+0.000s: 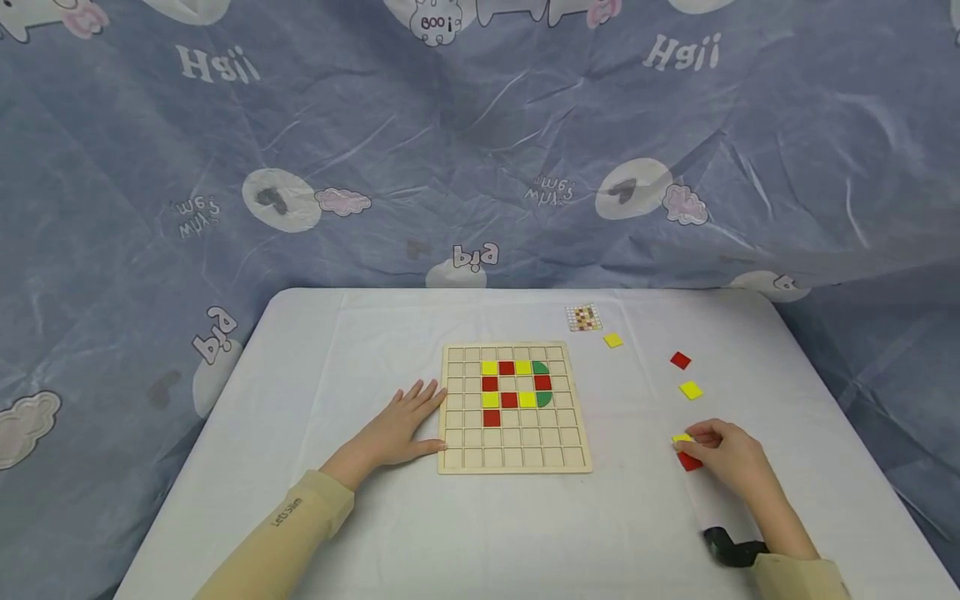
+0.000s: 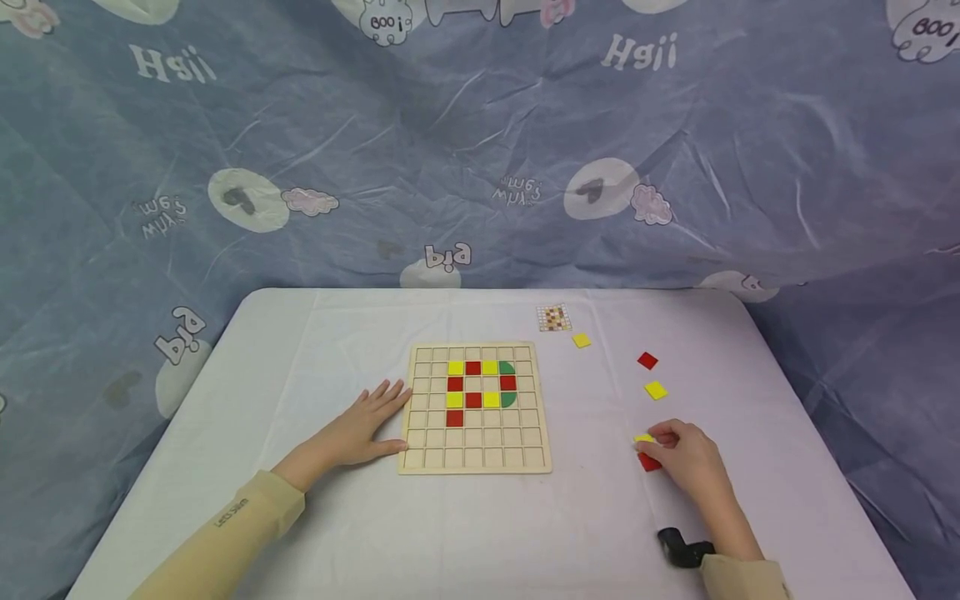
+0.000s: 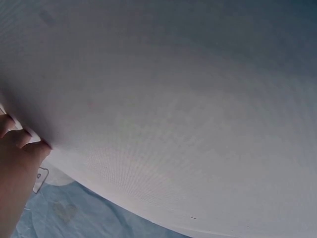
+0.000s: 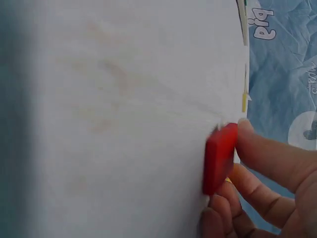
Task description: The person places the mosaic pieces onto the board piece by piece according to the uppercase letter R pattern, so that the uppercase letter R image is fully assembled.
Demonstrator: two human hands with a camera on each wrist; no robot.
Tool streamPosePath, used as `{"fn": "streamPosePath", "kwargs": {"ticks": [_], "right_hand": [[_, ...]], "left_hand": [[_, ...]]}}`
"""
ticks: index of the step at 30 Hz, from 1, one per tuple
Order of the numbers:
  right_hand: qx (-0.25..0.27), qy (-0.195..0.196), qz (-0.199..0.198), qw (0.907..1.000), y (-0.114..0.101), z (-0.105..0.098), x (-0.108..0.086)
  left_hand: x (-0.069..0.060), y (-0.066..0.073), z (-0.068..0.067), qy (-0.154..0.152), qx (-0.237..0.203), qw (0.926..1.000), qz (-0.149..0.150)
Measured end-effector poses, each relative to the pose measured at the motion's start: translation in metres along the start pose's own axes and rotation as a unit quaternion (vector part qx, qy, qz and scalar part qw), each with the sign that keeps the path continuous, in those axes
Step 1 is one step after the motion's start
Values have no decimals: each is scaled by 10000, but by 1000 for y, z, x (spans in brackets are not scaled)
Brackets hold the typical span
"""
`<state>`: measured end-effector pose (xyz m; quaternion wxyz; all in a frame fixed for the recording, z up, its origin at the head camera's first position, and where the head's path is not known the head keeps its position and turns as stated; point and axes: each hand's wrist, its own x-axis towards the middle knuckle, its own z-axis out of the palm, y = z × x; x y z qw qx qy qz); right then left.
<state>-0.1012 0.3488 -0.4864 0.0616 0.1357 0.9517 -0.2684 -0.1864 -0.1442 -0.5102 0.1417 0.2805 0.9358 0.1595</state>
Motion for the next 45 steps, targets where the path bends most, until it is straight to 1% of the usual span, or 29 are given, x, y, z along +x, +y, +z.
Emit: {"fn": "streamPosePath", "kwargs": {"ticks": [4, 8, 13, 18, 21, 25, 29, 35, 41, 45], "right_hand": [[57, -25, 222, 9997, 1, 3, 1], [41, -65, 264, 9996, -4, 4, 3], [125, -87, 139, 9998, -9, 5, 2], [315, 3, -113, 9994, -21, 10, -1], [438, 44, -275, 9986, -37, 14, 0], [755, 50, -504, 9959, -69, 25, 4], [1064, -29, -833, 9908, -104, 43, 7], [1444, -355, -1297, 9803, -149, 74, 7], [1627, -552, -1609, 9719, -177, 101, 6], [1744, -689, -1818, 9653, -191, 112, 6]], "left_hand": [[0, 0, 0, 2, 0, 10000, -14], [1, 0, 0, 11, -14, 10000, -48], [0, -1, 2, 56, 0, 9999, -96], [-1, -1, 4, 47, 29, 9999, -101], [-2, -1, 4, 47, 43, 9999, -111], [-2, 0, 4, 45, 38, 9999, -125], [-1, 0, 3, 42, 58, 9999, -124], [1, -2, 5, 80, 67, 9999, -52], [1, -2, 4, 92, 34, 9999, -34], [1, -1, 3, 88, 31, 10000, -26]]}}
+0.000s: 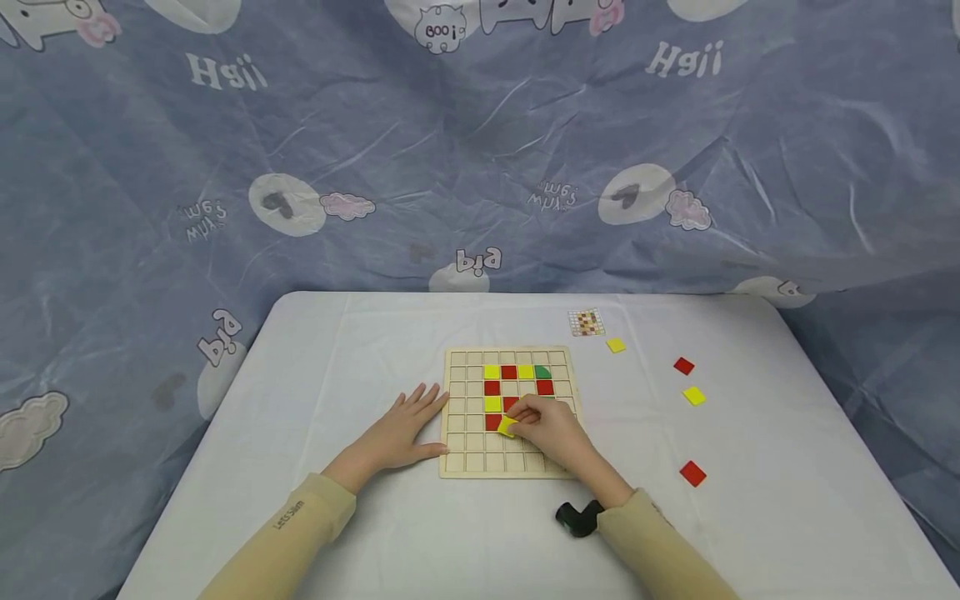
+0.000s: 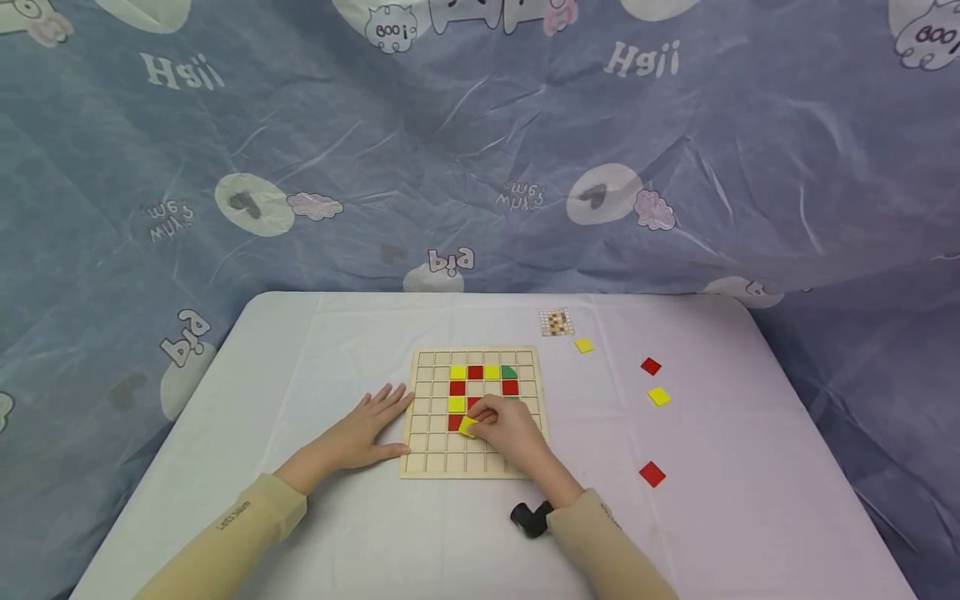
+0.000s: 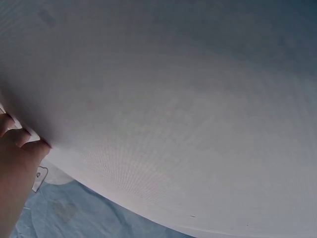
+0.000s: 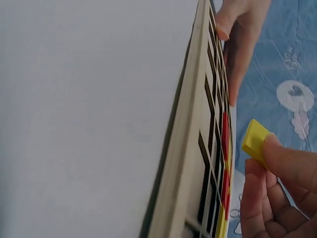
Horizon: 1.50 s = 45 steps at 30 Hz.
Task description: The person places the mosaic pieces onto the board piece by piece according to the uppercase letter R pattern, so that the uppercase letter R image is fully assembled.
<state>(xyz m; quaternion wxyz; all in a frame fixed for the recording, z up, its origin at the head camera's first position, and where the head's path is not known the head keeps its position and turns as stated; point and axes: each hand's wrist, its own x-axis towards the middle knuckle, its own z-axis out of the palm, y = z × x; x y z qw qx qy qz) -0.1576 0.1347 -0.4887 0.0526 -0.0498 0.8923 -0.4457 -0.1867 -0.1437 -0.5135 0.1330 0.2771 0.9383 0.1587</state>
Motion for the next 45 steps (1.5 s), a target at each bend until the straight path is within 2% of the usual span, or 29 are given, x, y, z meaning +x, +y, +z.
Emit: {"fn": "streamPosePath", "kwargs": {"ticks": [4, 13, 22, 29, 33, 38, 41, 45], "right_hand": [[-45, -160, -137, 9998, -4, 9, 3], [-541, -562, -304, 9965, -8, 18, 4], [-1031, -537, -636, 9912, -10, 22, 3], [-1264, -466, -614, 9890, -12, 22, -1], [-1013, -321, -468, 9932, -11, 6, -9], [-595, 2, -305, 9978, 6, -30, -25], [-599, 149, -173, 9979, 24, -54, -37], [-905, 375, 56, 9952, 49, -85, -54]], "left_hand": [[1, -1, 1, -21, 43, 10000, 18], [1, -1, 2, -50, 49, 10000, -23], [1, 1, 1, -43, 17, 10000, -83], [1, 0, 0, -54, 1, 10000, -71], [1, -1, 1, -76, 4, 9999, -79], [1, 0, 0, -71, 43, 9999, -94], [1, -1, 0, -63, 56, 9999, -77], [1, -1, 1, -87, 104, 9999, -81]]}}
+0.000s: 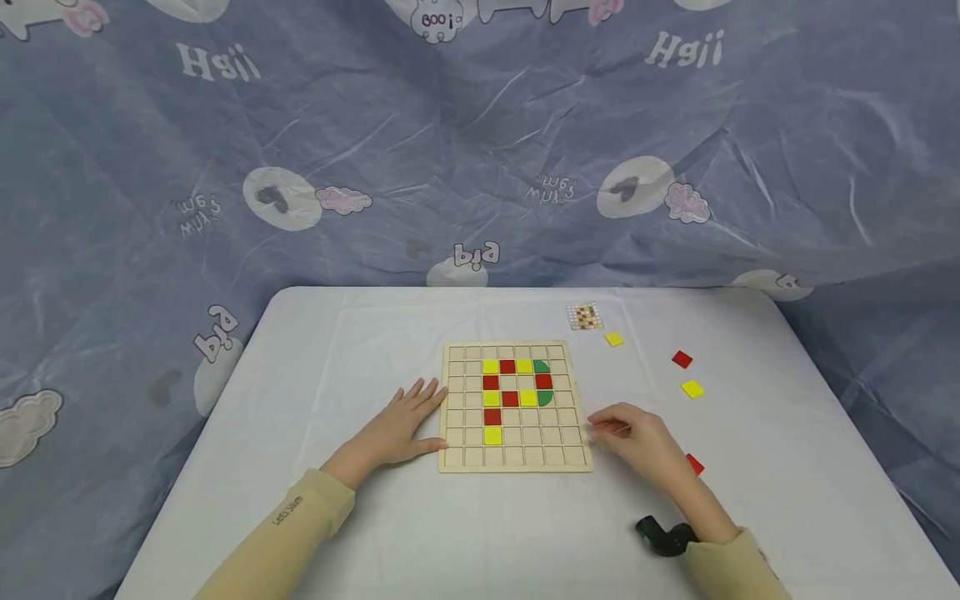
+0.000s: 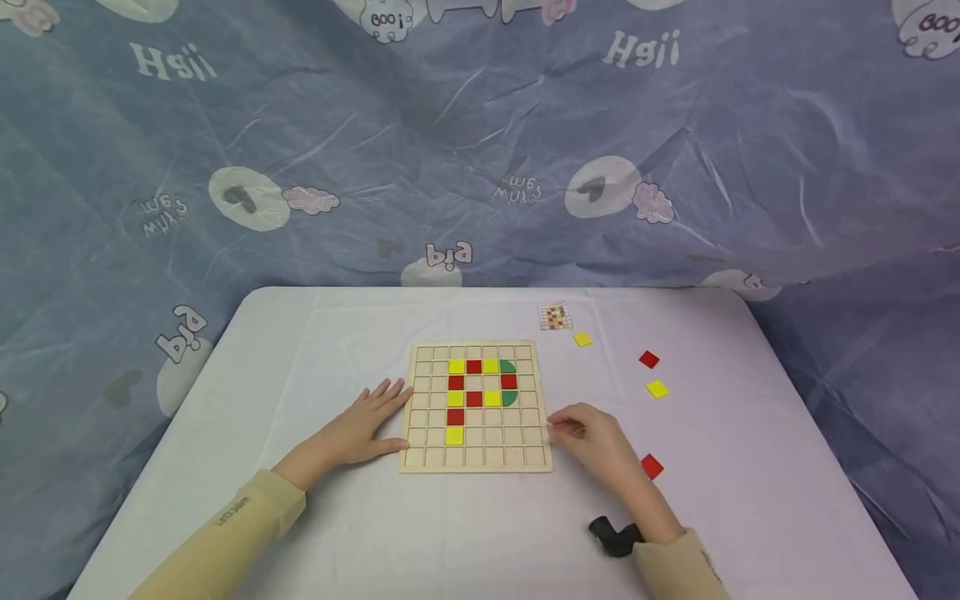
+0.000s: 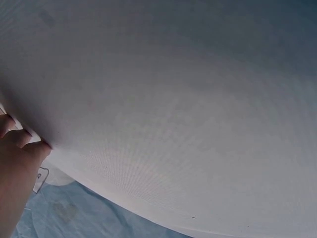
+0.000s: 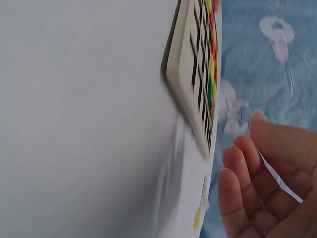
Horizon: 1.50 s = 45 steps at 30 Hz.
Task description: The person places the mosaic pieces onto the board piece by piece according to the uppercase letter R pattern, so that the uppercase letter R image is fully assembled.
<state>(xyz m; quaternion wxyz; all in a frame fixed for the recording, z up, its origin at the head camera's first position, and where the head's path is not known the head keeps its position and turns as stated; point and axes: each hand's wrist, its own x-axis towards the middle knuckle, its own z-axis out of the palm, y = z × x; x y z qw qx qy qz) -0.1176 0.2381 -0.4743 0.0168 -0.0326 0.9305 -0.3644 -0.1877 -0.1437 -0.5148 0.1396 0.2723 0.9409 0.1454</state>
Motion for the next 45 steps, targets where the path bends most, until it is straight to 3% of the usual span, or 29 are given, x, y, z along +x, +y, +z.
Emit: {"fn": "streamPosePath", "kwargs": {"ticks": [5, 11, 17, 25, 34, 40, 45], "right_hand": [[-400, 179, 430, 9981, 30, -31, -18], [-739, 68, 990, 9923, 58, -54, -39], [-1022, -115, 1481, 9836, 79, -59, -49], [-822, -192, 1894, 9783, 83, -56, -43], [-776, -26, 1651, 9832, 68, -44, -37], [-337, 95, 1081, 9935, 36, -16, -21], [237, -52, 657, 9975, 5, 13, -5]], "left_hand": [[0, 1, 0, 2, -15, 10000, -39], [-1, 4, -2, 56, -66, 10000, 4], [-2, 4, -3, 82, -75, 9999, 29], [-1, 3, -3, 110, -68, 9999, 25], [-2, 2, -2, 98, -43, 9999, 59], [-2, 1, 0, 98, -32, 9999, 81], [-1, 0, 1, 107, -22, 9999, 107]]}}
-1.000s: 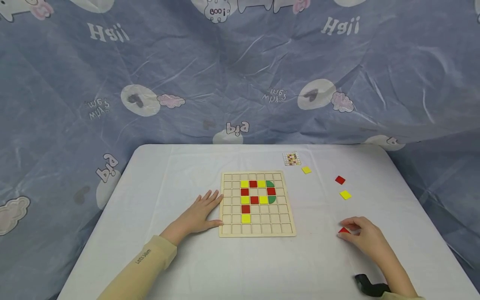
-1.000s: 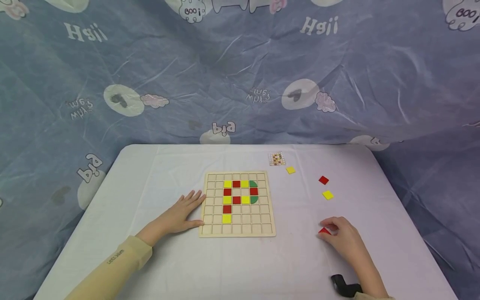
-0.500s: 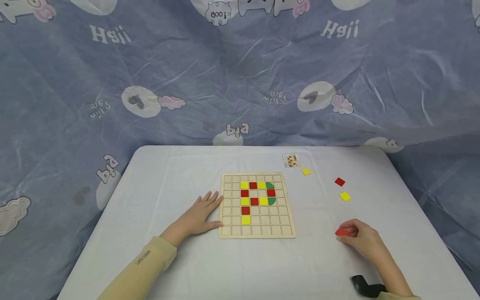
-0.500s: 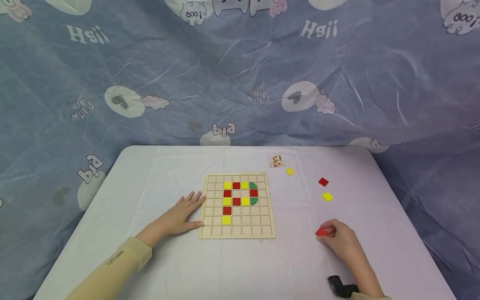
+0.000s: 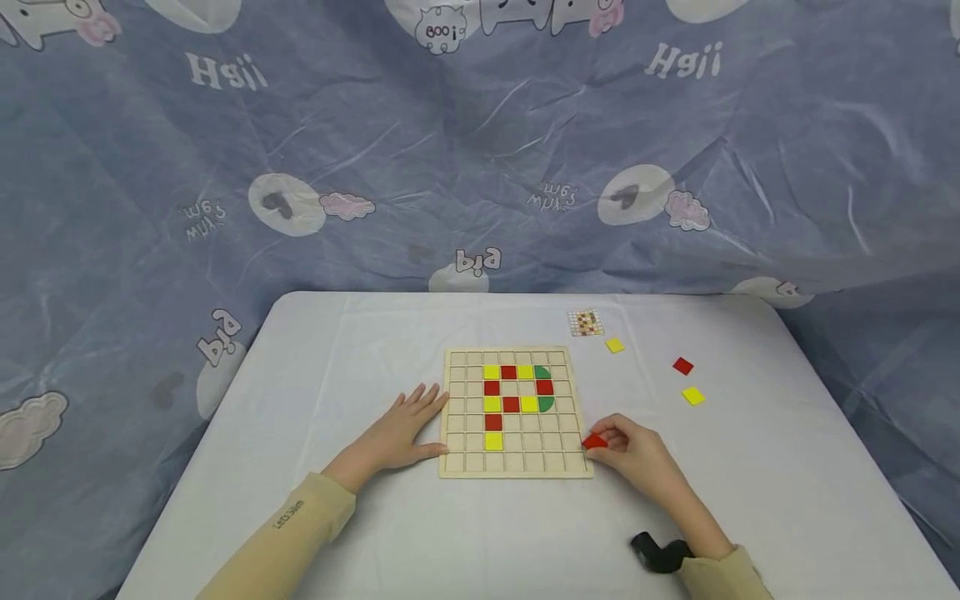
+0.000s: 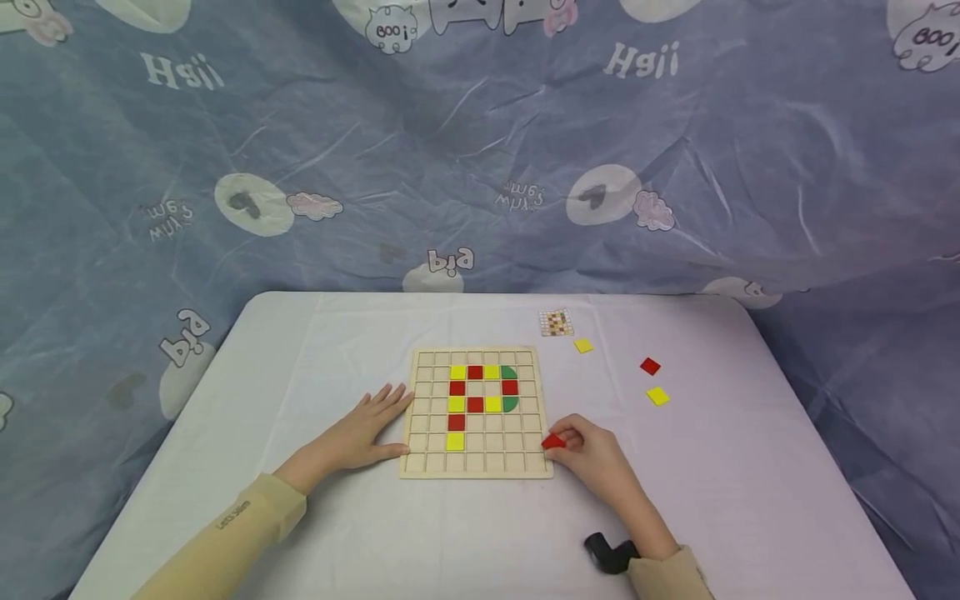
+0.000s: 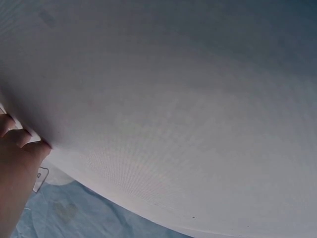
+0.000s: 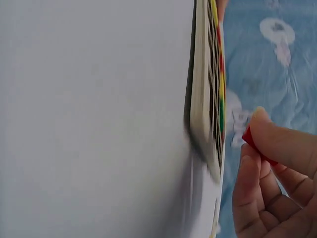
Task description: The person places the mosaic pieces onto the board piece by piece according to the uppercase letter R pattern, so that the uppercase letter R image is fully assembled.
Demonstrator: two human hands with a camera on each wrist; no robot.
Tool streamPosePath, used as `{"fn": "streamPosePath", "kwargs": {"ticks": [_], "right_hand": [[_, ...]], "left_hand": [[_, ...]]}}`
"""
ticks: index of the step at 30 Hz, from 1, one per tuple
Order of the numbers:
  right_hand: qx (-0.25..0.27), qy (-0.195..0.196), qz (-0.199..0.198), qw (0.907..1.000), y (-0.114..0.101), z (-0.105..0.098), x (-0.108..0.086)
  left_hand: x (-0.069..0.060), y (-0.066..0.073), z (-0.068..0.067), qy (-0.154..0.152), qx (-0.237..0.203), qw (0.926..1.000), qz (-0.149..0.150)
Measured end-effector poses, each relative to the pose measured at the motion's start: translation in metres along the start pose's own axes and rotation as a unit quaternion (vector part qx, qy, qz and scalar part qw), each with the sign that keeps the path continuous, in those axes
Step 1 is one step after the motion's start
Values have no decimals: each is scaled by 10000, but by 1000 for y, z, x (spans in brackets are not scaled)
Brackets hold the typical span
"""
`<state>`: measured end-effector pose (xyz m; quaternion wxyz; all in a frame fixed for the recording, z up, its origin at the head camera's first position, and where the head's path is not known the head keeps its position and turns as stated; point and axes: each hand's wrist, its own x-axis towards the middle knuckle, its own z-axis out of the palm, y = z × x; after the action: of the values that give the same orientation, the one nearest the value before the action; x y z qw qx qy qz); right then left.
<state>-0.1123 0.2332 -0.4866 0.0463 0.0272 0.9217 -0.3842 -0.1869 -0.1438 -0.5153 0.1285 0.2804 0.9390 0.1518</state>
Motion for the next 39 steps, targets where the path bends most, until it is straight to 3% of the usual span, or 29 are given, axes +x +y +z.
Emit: {"fn": "streamPosePath", "kwargs": {"ticks": [8, 13, 24, 39], "right_hand": [[676, -334, -289, 9967, -41, 44, 10], [734, -594, -569, 9939, -54, 64, 11], [135, -936, -1504, 9841, -74, 85, 17], [-786, -692, -1659, 9806, -83, 94, 15]], "left_hand": [[0, 2, 0, -18, 41, 9999, -98], [1, 3, -1, -32, 0, 9999, -120], [0, 3, -2, -49, -8, 9999, -119], [0, 1, -2, -68, -21, 9999, -123]]}}
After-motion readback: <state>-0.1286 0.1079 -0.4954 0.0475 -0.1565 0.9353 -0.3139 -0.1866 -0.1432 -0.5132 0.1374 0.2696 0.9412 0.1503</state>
